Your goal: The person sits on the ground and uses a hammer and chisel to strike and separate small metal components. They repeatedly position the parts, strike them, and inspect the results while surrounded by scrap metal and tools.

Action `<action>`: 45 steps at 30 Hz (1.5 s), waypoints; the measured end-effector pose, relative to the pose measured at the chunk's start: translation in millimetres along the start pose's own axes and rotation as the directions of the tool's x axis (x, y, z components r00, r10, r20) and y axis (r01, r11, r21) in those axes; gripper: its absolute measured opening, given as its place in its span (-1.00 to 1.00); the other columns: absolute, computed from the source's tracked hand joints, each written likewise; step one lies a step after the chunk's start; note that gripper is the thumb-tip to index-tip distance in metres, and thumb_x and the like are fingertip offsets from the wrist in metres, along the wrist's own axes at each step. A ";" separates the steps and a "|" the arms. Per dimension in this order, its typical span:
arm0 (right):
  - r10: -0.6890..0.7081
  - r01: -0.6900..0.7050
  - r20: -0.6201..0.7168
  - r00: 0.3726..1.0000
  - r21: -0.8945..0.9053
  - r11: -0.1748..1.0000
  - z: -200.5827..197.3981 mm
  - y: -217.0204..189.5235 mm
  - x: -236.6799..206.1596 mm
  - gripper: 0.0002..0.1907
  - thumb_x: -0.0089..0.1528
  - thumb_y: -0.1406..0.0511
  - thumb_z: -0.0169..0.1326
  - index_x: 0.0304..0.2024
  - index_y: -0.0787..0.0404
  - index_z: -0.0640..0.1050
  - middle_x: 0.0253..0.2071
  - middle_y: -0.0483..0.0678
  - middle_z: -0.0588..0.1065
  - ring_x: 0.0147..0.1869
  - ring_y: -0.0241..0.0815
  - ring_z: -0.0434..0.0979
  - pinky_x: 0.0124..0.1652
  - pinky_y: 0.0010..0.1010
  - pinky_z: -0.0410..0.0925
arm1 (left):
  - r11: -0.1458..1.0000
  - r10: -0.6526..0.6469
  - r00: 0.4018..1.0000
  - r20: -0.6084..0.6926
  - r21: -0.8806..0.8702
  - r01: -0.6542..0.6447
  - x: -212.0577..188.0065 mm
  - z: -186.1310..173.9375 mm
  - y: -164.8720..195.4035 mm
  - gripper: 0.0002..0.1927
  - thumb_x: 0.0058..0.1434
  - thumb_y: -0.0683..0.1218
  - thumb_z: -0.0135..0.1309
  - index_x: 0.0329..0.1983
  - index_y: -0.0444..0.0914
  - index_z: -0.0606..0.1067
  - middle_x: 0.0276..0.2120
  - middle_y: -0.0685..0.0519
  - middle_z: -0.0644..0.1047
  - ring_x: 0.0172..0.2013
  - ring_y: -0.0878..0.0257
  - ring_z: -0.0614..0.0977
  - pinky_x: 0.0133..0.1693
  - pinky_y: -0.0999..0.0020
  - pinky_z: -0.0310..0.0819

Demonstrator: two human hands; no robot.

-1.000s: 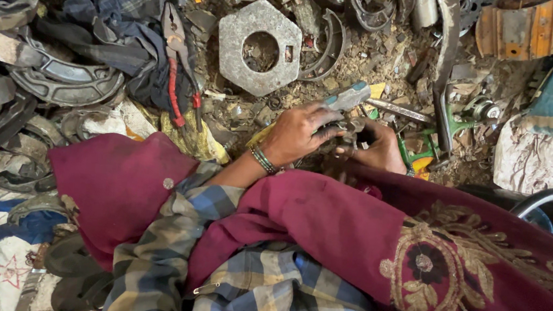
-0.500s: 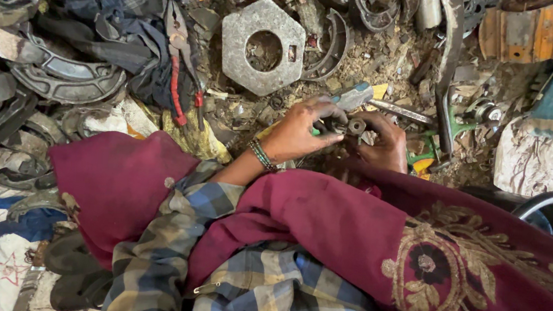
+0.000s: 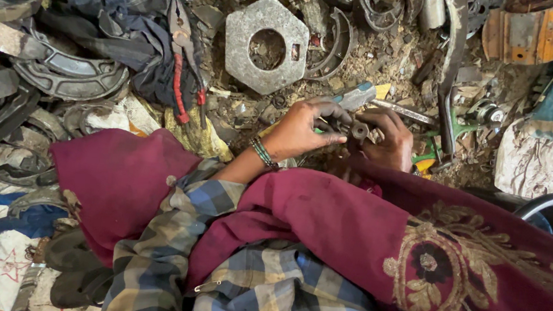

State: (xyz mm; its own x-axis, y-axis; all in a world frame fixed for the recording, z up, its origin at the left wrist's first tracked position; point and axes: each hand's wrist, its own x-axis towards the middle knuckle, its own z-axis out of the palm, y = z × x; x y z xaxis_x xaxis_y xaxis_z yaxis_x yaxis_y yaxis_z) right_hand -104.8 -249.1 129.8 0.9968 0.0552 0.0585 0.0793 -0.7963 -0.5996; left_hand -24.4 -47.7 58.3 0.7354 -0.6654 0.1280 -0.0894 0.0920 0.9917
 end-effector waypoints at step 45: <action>0.536 -0.790 0.580 0.613 0.434 0.434 10.2 49.4 -40.1 -0.40 0.23 0.24 0.17 0.29 0.25 0.38 -0.12 -0.11 0.56 -0.08 -0.29 0.53 -0.13 -0.42 0.42 | 0.955 0.144 0.979 -0.141 0.281 -0.100 -16.7 30.2 -3.7 -0.65 0.42 -0.05 0.11 0.22 -0.21 0.49 0.10 -0.12 0.52 -0.03 -0.06 0.66 -0.03 0.16 0.60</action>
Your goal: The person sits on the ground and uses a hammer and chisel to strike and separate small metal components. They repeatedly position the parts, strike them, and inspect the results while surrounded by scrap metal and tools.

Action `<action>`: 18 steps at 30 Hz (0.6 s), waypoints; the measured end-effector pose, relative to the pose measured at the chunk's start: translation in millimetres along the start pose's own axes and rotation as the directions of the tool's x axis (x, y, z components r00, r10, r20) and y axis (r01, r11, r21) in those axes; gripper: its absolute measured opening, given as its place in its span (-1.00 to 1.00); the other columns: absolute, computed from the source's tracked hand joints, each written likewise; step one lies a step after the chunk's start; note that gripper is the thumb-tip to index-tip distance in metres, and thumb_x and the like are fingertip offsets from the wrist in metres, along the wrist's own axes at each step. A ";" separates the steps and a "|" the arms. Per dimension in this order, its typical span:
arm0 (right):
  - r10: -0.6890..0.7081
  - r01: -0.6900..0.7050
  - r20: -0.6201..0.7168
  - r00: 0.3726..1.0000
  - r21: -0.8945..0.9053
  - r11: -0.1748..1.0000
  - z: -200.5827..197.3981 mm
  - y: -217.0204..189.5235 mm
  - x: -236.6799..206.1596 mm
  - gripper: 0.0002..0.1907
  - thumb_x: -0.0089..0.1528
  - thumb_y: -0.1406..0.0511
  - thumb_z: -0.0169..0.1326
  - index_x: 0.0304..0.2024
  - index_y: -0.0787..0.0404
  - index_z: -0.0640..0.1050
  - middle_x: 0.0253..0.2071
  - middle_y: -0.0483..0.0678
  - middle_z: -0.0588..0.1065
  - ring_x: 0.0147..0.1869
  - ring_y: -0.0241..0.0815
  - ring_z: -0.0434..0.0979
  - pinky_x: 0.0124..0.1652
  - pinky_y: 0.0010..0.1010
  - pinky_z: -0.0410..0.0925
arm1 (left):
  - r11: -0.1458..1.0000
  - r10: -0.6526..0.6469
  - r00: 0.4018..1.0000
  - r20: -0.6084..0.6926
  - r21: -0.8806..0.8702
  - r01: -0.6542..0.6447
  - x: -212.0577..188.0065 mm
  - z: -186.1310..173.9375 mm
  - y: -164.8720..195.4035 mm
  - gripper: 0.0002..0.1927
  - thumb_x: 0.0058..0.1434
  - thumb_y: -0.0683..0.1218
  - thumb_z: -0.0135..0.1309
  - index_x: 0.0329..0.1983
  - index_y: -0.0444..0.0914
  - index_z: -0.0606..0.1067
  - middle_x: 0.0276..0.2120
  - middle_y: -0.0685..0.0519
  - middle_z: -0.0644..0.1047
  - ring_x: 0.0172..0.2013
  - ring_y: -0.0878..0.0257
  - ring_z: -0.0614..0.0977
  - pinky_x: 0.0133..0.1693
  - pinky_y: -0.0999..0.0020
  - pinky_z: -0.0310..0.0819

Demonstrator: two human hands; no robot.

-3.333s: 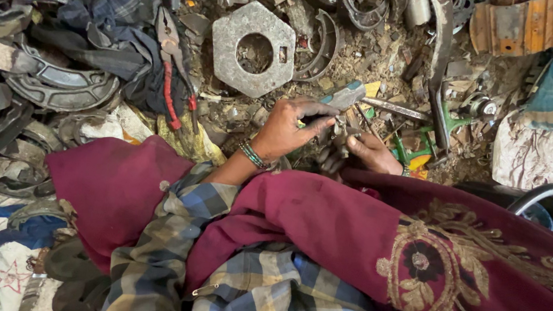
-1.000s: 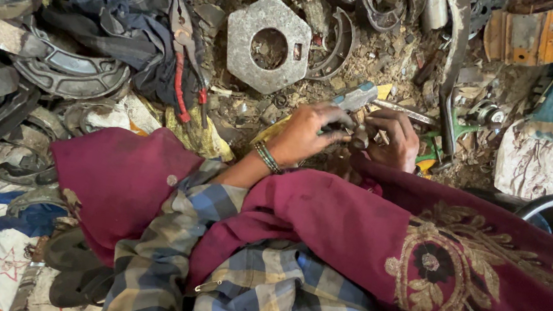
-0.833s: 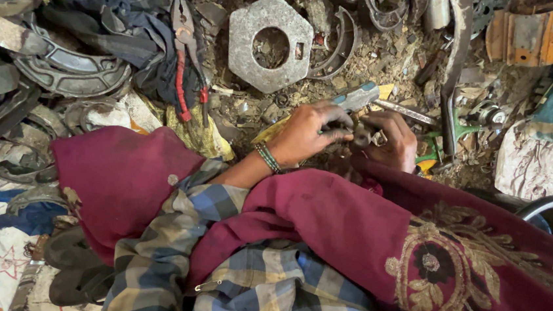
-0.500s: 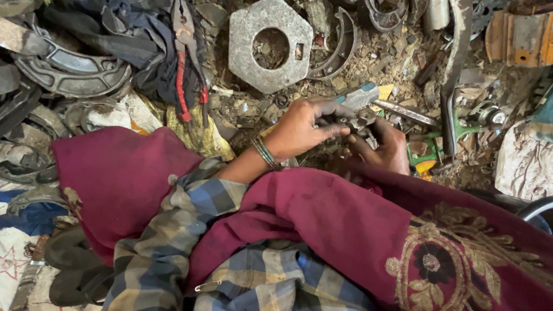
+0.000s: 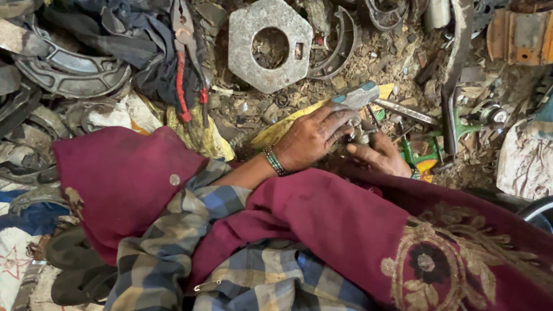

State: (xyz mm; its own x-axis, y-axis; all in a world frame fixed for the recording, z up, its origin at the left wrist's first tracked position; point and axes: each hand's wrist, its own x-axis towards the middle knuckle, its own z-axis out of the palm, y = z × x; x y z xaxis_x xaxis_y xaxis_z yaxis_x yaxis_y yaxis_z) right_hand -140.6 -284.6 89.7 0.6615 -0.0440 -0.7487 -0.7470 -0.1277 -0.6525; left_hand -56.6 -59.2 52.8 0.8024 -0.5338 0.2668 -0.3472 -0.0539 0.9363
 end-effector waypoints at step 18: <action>-0.270 0.265 0.012 0.963 -0.237 0.935 21.6 -29.7 -6.4 -0.29 0.33 0.08 0.17 0.38 0.35 0.30 0.02 -0.02 0.57 -0.03 -0.26 0.59 -0.08 -0.47 0.47 | 0.970 0.100 0.991 0.093 0.212 -0.118 4.6 -12.4 -16.6 -0.58 0.28 -0.16 0.14 0.23 -0.21 0.52 0.07 -0.11 0.57 -0.18 0.08 0.68 -0.15 0.30 0.65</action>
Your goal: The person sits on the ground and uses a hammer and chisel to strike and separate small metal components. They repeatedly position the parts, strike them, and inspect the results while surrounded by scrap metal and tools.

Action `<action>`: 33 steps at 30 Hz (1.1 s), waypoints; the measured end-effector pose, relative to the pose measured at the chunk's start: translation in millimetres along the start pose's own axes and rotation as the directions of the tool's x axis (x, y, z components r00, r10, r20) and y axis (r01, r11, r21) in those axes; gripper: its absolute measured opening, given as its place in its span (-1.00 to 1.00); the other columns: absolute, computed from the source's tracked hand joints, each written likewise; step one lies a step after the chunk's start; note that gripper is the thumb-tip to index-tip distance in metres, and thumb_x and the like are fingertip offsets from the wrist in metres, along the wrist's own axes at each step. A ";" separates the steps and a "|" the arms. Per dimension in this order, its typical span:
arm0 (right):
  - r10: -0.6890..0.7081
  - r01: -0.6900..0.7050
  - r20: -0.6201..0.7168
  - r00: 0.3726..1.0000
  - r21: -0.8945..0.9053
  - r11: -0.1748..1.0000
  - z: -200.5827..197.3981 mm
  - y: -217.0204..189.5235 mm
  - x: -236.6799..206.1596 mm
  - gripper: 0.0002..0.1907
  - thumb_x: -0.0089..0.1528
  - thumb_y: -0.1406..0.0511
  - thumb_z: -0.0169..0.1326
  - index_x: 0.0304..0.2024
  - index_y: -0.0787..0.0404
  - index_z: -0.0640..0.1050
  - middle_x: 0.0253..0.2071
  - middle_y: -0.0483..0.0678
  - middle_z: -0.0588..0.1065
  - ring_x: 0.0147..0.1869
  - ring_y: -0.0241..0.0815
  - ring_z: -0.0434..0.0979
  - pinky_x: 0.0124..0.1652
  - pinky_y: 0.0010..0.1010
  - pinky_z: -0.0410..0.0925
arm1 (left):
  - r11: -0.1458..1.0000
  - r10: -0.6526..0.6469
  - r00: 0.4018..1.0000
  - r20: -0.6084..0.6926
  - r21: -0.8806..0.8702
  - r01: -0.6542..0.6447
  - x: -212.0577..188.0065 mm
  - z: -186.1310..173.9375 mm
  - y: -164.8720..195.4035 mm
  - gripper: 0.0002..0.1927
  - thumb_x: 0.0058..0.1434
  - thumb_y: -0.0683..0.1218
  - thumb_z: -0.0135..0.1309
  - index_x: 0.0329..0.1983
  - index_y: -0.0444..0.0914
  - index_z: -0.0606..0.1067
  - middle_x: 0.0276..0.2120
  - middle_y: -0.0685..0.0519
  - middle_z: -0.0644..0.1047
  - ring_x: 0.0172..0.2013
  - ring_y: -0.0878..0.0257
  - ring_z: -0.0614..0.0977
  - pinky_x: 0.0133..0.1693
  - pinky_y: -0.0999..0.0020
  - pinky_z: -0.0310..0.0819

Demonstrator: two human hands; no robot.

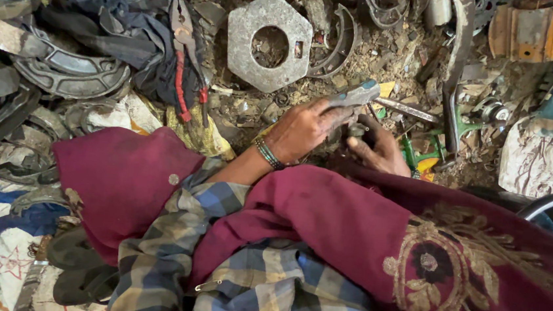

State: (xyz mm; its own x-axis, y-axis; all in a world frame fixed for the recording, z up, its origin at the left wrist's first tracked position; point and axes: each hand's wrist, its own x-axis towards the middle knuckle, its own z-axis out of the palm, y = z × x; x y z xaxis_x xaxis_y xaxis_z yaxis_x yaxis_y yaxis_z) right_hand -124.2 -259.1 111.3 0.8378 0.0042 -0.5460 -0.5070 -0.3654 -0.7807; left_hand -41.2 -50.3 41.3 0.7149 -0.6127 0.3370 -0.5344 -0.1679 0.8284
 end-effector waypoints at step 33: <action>0.101 -0.098 -0.032 0.994 0.093 0.991 -6.6 -4.5 1.7 -0.35 0.27 0.08 0.18 0.32 0.21 0.36 0.03 -0.18 0.49 -0.13 -0.43 0.41 -0.34 -0.59 0.32 | 0.907 -0.222 0.971 -0.088 -0.383 0.173 19.5 -10.8 1.7 -0.71 0.32 0.03 0.17 -0.13 -0.30 0.58 -0.25 -0.11 0.64 -0.27 -0.01 0.69 -0.22 0.16 0.56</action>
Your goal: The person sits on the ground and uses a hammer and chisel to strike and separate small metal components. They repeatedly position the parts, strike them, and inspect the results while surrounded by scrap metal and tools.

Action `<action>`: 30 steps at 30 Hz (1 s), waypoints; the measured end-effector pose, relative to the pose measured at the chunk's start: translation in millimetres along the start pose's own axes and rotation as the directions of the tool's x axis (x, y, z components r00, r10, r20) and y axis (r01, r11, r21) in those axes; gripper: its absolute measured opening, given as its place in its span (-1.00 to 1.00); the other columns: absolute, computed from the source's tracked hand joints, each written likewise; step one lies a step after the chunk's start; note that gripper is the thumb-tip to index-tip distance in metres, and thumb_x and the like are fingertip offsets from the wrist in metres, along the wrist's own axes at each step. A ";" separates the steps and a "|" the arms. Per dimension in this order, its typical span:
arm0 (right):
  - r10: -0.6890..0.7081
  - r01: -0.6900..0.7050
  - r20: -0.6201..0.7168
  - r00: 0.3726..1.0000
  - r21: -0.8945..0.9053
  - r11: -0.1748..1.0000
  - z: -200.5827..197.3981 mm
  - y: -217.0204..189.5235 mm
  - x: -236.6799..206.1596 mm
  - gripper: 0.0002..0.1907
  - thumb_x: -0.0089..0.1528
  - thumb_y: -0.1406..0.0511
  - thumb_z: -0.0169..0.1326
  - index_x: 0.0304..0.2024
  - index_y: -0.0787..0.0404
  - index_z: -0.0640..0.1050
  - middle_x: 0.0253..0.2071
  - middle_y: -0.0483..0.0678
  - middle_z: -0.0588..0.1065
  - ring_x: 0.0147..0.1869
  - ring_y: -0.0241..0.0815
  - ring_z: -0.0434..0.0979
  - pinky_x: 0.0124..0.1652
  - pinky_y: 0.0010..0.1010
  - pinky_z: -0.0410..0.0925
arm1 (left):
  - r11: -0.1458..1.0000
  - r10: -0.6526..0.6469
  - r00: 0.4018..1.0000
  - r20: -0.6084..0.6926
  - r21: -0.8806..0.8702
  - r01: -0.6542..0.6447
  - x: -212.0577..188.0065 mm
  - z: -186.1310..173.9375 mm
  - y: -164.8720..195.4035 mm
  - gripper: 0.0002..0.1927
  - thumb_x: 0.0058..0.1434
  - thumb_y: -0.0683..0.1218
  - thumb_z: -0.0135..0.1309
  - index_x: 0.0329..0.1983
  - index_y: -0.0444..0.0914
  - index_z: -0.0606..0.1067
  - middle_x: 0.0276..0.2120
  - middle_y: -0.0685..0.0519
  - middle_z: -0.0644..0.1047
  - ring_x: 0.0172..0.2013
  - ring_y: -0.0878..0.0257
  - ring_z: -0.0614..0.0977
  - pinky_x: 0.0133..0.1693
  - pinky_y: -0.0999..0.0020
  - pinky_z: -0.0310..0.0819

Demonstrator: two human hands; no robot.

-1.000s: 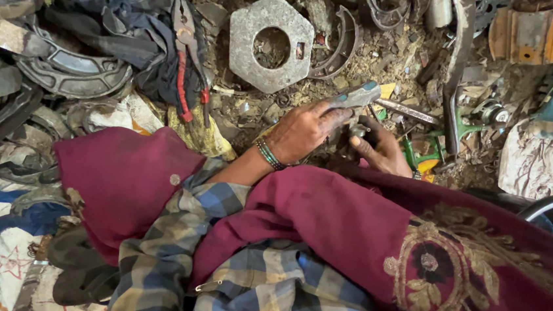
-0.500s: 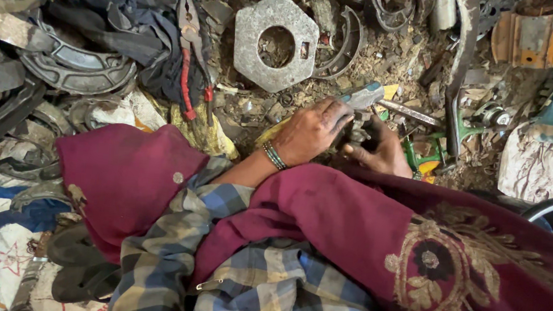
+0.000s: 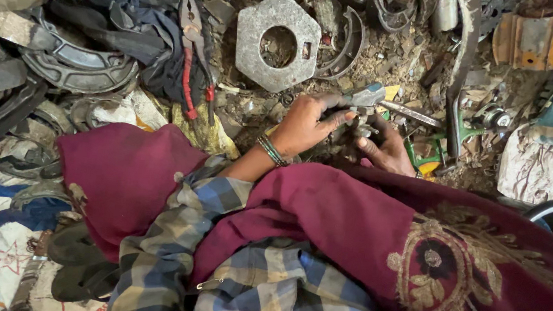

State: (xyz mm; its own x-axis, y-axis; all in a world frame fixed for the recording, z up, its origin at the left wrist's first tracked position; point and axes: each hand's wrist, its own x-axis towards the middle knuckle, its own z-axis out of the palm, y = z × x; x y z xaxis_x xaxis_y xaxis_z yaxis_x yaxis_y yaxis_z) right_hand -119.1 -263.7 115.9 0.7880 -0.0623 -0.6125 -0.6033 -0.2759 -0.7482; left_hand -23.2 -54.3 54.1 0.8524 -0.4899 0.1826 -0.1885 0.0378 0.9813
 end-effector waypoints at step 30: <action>0.013 -0.015 -0.022 1.000 -0.106 0.994 -3.5 19.0 -6.9 -0.56 0.25 0.42 0.20 0.15 0.31 0.40 -0.13 -0.07 0.56 -0.16 -0.32 0.53 -0.25 -0.43 0.42 | 0.951 -0.303 0.908 0.289 0.033 0.307 -0.9 10.5 -4.4 -0.50 0.41 0.20 -0.08 0.19 -0.20 0.54 -0.21 -0.18 0.64 -0.28 0.03 0.68 -0.19 0.13 0.55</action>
State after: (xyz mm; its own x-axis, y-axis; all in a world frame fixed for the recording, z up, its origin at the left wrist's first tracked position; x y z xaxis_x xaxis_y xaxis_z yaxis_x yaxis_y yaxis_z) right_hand -135.6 -271.9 106.8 0.7827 -0.0872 -0.6163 -0.5990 -0.3748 -0.7076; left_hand -28.3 -63.1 49.0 0.6902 -0.7081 -0.1493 0.0666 -0.1433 0.9874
